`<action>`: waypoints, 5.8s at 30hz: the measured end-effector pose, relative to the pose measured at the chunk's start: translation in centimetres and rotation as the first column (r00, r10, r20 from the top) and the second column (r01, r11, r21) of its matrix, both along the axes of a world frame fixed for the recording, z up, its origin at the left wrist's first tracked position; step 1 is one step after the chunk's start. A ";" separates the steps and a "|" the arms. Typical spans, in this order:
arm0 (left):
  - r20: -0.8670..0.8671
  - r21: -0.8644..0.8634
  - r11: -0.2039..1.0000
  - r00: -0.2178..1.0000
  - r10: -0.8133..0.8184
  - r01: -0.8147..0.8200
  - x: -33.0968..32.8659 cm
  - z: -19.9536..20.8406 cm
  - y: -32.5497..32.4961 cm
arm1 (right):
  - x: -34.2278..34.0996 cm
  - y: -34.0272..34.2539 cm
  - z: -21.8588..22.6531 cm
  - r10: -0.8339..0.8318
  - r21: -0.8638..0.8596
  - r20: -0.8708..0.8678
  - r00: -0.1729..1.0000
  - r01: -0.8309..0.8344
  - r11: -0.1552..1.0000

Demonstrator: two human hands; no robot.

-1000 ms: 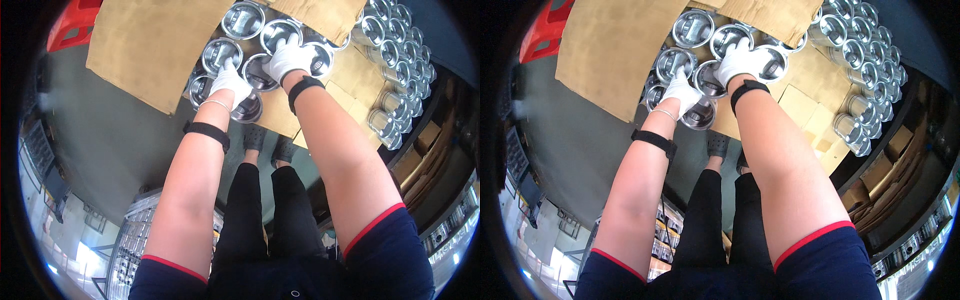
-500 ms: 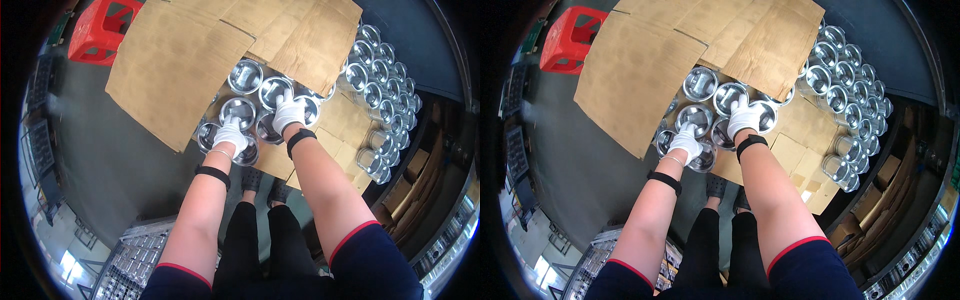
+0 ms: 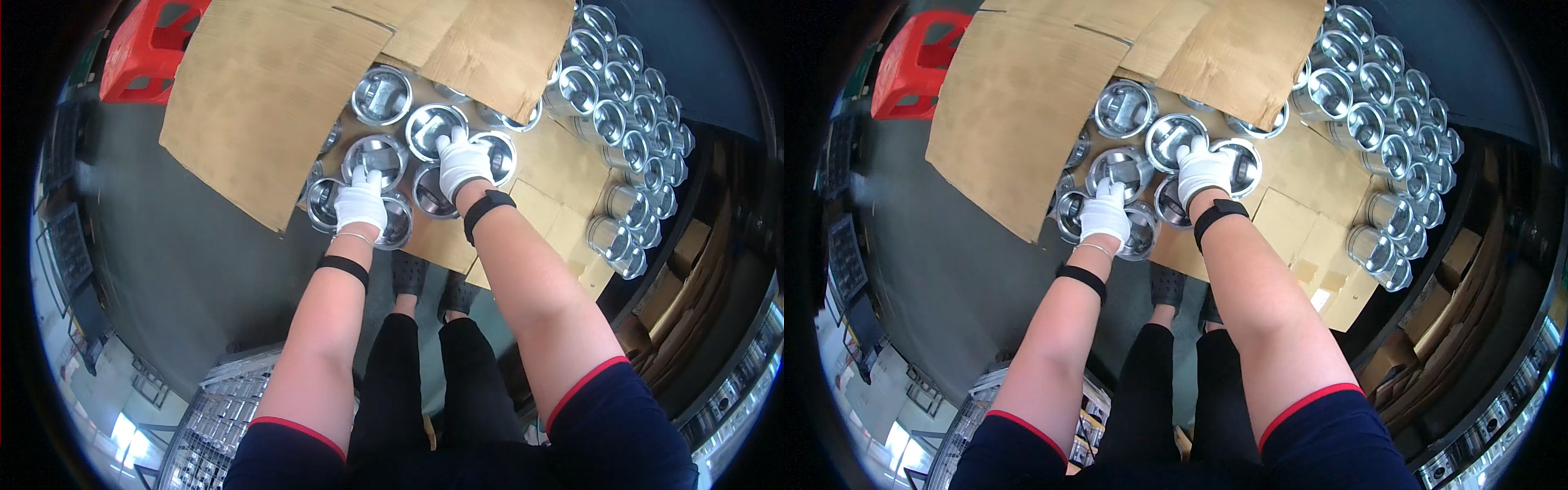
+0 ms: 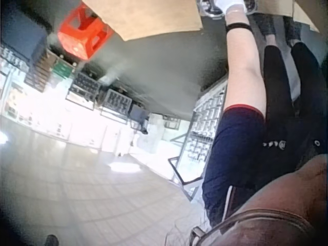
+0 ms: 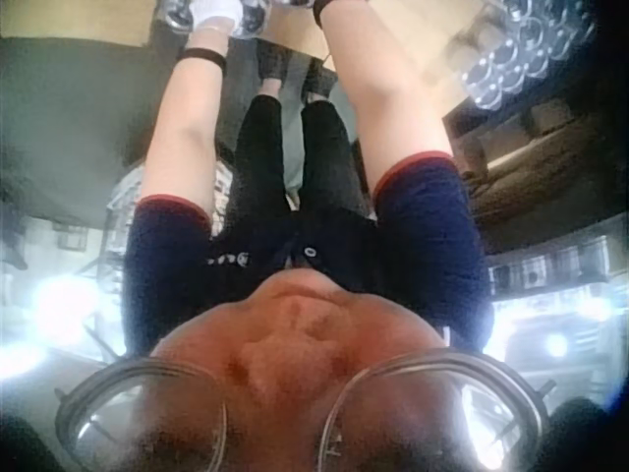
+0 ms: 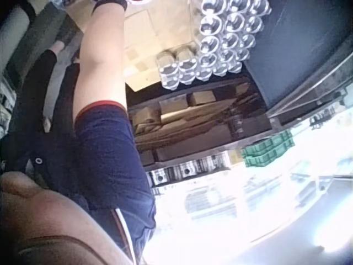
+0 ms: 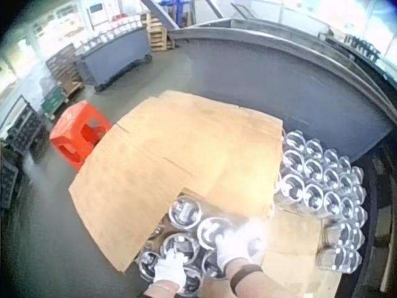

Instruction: Inspecting metal pistons by placing them on measurement gauges and then organizing them for storage.

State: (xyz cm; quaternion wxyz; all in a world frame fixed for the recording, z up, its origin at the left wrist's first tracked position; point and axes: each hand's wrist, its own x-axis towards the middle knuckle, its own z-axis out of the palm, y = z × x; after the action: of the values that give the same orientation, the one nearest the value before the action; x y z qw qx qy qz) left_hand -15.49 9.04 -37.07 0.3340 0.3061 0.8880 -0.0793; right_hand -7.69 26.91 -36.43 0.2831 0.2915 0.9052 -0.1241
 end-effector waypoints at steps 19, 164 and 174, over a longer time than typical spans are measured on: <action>0.025 0.206 0.956 0.976 -0.218 0.209 4.1 4.7 -5.1 | 26.2 -3.4 12.0 -0.388 -0.318 0.071 0.919 0.390 0.864; -0.619 0.663 -0.747 -0.526 -0.584 0.048 88.5 63.1 4.9 | 88.5 -37.1 58.9 -0.464 -0.912 -0.184 -0.866 0.326 -0.248; -0.500 0.824 -0.567 -0.486 -0.717 -0.012 93.5 61.3 5.1 | 89.5 -35.0 57.1 -0.478 -0.840 -0.369 -0.797 0.506 -0.195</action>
State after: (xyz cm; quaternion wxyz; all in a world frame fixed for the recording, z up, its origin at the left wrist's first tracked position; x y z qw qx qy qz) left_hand 78.05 14.14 24.24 0.2375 0.9297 -0.1267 0.2515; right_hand 81.81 -8.09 20.70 -0.5062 0.7280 0.2196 -0.4068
